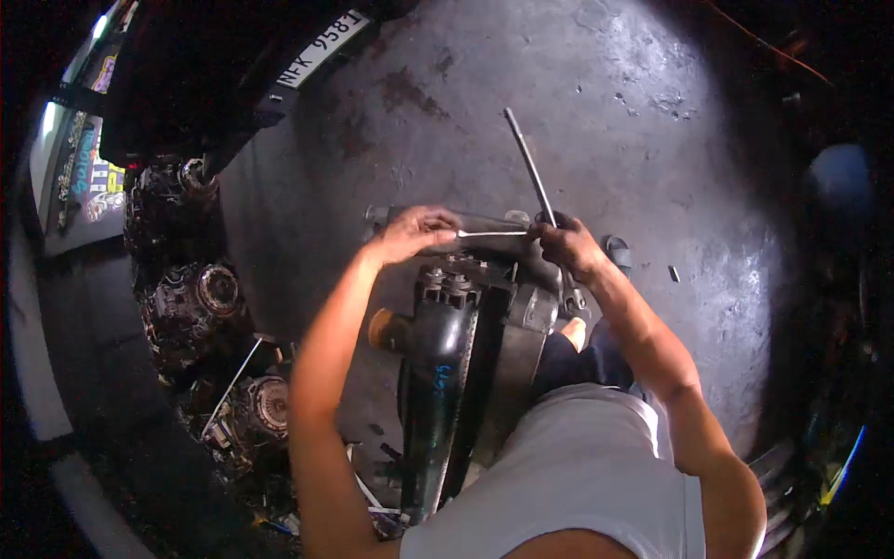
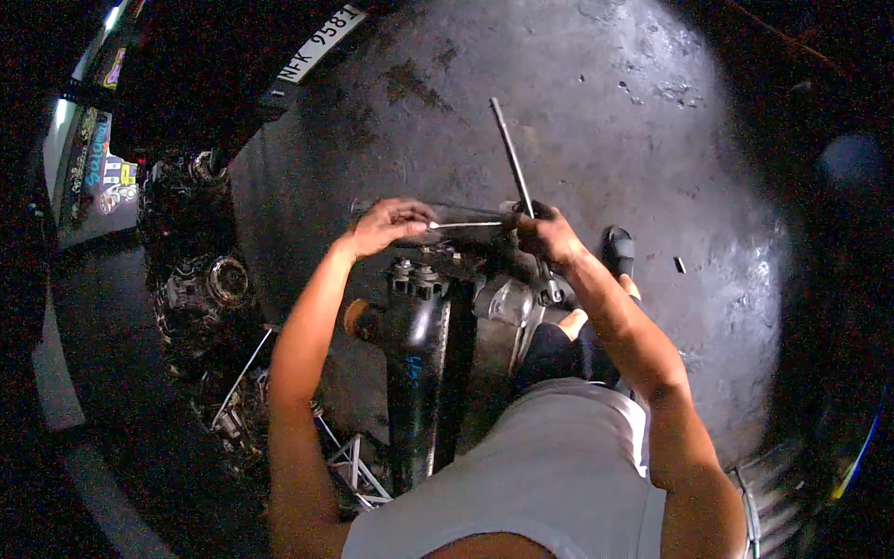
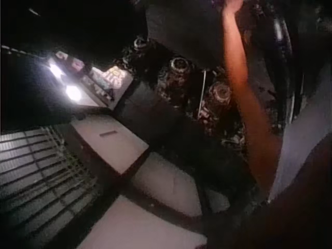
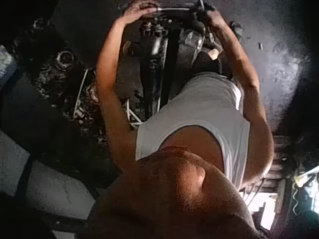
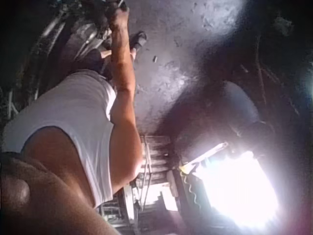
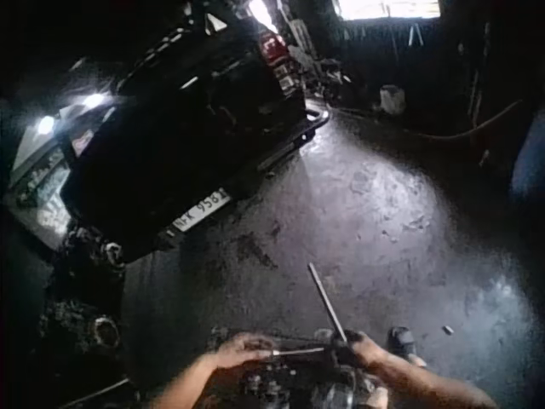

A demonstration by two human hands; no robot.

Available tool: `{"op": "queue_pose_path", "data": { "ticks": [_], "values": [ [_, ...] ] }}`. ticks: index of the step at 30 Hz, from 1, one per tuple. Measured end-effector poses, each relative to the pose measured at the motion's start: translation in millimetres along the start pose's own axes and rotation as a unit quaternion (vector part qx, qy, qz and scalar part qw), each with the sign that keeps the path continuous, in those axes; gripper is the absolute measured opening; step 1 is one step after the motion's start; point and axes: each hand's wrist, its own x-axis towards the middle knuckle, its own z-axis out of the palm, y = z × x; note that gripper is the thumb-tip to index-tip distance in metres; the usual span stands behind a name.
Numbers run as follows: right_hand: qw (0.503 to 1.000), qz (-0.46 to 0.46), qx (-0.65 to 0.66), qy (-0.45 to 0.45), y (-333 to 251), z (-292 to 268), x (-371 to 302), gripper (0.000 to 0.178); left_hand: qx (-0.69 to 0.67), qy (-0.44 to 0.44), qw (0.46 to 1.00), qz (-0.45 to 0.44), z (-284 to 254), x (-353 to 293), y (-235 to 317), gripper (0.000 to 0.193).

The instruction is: The person manipulates an automotive radiator, using a wrench to loosen and remove bolts from the mounting brackets while another person assists by holding the unit. They move around the radiator to access different mounting points, handling the bolts and the metal brackets by hand after loosening them with the tool.

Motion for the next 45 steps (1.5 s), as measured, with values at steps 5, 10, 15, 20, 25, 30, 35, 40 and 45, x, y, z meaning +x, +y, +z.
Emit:
{"op": "queue_pose_path", "data": {
  "ticks": [5,10,15,20,25,30,35,40,45],
  "values": [
    [0.999,0.014,0.038,0.024,-5.5,-31.7,-13.4,0.019,0.18,-0.107,0.978,0.009,-5.1,2.4,-11.5,0.021],
    [0.986,-0.015,0.032,0.163,9.0,-78.6,-36.0,0.021,0.11,-0.084,0.99,-0.038,-2.3,7.8,-21.4,0.02],
    [0.976,-0.002,-0.004,0.216,19.9,-117.7,-68.4,0.022,0.148,-0.072,0.981,-0.1,1.5,11.8,-23.0,0.022],
    [0.973,-0.028,0.045,0.224,37.5,-141.3,-87.9,0.017,0.263,-0.051,0.962,-0.057,-0.6,10.3,-32.0,0.025],
    [0.969,-0.005,0.039,0.243,45.0,-144.2,-94.4,0.018,-0.013,-0.106,0.992,-0.065,-3.0,2.5,-28.6,0.023],
    [0.966,0.008,0.031,0.255,48.3,-132.6,-88.9,0.021,0.032,-0.113,0.99,-0.082,-4.9,4.9,-23.2,0.022],
    [0.979,-0.001,0.005,0.202,62.2,-145.5,-75.6,0.025,0.154,-0.087,0.984,-0.035,-4.2,7.5,-22.2,0.024],
    [0.983,-0.004,-0.003,0.184,60.4,-137.8,-71.9,0.026,0.252,-0.057,0.964,-0.057,-0.3,8.0,-17.3,0.035],
    [0.985,0.0,-0.006,0.175,62.5,-134.7,-72.0,0.026,0.344,-0.031,0.935,-0.082,4.2,10.5,-11.3,0.037]
  ]
}}
